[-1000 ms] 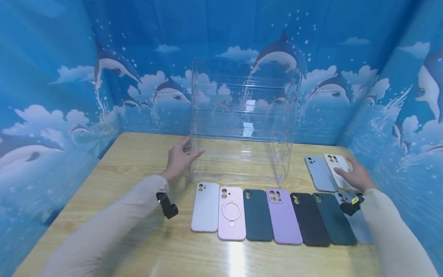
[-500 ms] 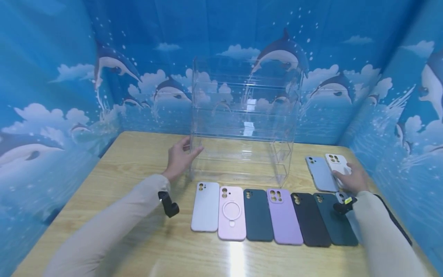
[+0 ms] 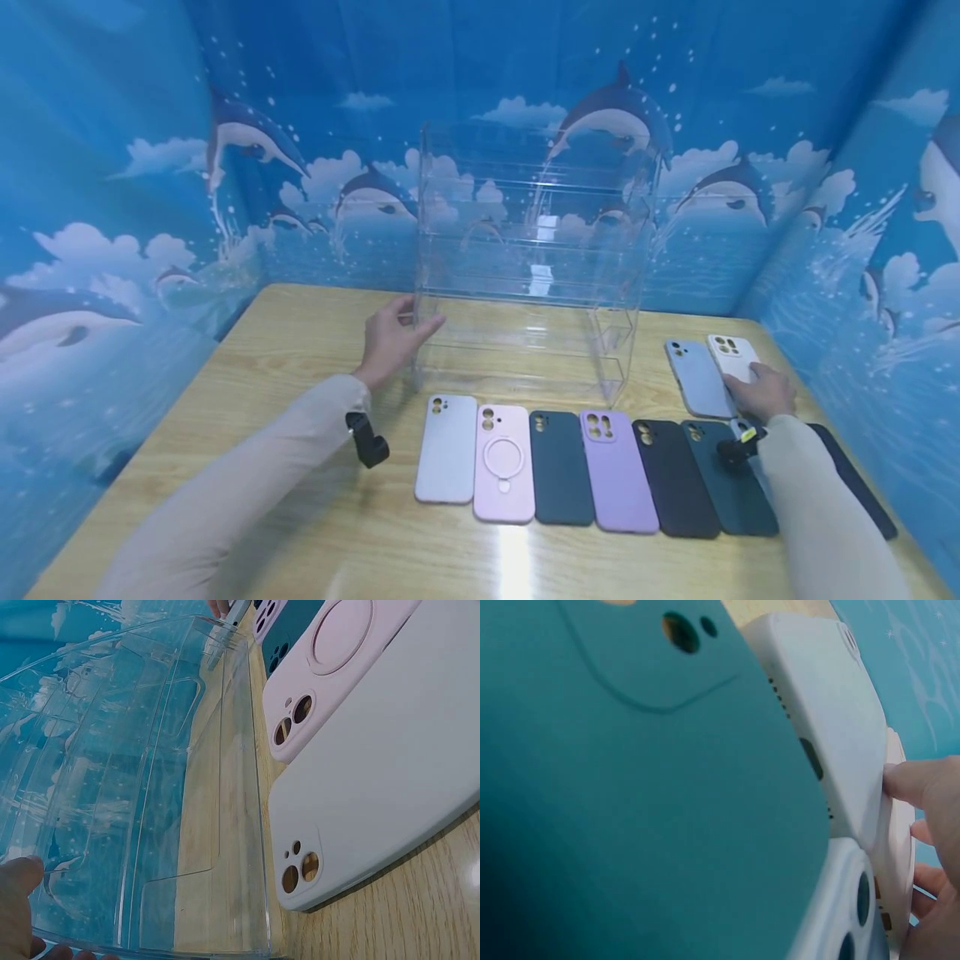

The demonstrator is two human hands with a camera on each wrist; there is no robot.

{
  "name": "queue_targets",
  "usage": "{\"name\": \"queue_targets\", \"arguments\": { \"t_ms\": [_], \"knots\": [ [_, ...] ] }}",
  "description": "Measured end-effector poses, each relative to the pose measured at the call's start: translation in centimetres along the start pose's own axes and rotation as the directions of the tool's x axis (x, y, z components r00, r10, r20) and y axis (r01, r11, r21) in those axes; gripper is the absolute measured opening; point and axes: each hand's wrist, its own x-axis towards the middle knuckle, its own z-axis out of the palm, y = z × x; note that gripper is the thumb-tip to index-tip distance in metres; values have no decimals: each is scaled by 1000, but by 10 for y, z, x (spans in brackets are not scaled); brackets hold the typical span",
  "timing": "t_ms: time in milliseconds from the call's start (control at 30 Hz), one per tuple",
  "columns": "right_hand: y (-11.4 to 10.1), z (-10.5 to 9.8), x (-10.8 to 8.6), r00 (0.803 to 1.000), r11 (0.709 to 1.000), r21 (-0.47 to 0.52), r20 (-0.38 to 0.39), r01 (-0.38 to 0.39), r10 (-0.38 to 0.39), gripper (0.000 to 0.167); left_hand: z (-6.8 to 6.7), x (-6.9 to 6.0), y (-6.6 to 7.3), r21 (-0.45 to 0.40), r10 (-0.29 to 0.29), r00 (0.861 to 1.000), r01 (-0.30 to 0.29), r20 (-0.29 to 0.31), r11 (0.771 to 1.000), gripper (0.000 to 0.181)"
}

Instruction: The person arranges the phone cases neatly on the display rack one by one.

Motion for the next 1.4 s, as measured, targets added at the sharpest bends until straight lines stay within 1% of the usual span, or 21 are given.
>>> {"name": "queue_targets", "arguments": {
  "t_ms": [200, 367, 500, 567, 633, 733, 800, 967, 1033, 1133, 1233, 1400],
  "knots": [
    [4, 0, -2, 1000, 999, -32, 2, 29, -29, 82, 1, 2, 1, 47, 12, 1000, -11, -8, 999, 60],
    [4, 1, -5, 1000, 1000, -24, -18, -3, 3, 85, 2, 2, 3, 79, 33, 999, -32, -13, 996, 58],
    [4, 0, -9, 999, 1000, -19, -49, -3, 2, 83, 3, 2, 3, 98, 53, 998, -50, -24, 994, 55],
    [4, -1, -11, 998, 1000, 2, -57, -10, 10, 83, 4, 1, 3, 97, 57, 998, -54, -29, 994, 53],
    [3, -4, -12, 998, 999, 44, -57, -31, 34, 84, 4, 1, 3, 96, 65, 997, -62, -33, 993, 50],
    [0, -11, -12, 997, 995, 98, -66, -34, 41, 85, 5, 1, 3, 89, 73, 996, -69, -46, 994, 47],
    [-5, -16, -11, 996, 994, 113, -82, -9, 18, 86, 4, 1, 2, 91, 79, 995, -74, -57, 993, 47],
    [-25, -30, -12, 989, 987, 131, -128, 97, -81, 84, 4, 0, 1, 100, 80, 994, -72, -79, 992, 49],
    [-35, -36, -16, 982, 978, 152, -148, 144, -121, 83, 3, 0, 1, 97, 73, 994, -65, -82, 993, 49],
    [-52, -44, -23, 965, 960, 173, -181, 219, -187, 81, 3, 0, 1, 89, 64, 995, -57, -82, 994, 49],
    [-68, -52, -30, 956, 947, 193, -200, 255, -216, 83, 2, 0, 0, 85, 65, 995, -58, -80, 995, 49],
    [-95, -65, -40, 932, 926, 199, -238, 321, -272, 86, 3, 2, -1, 79, 77, 994, -71, -77, 994, 47]
  ]
}}
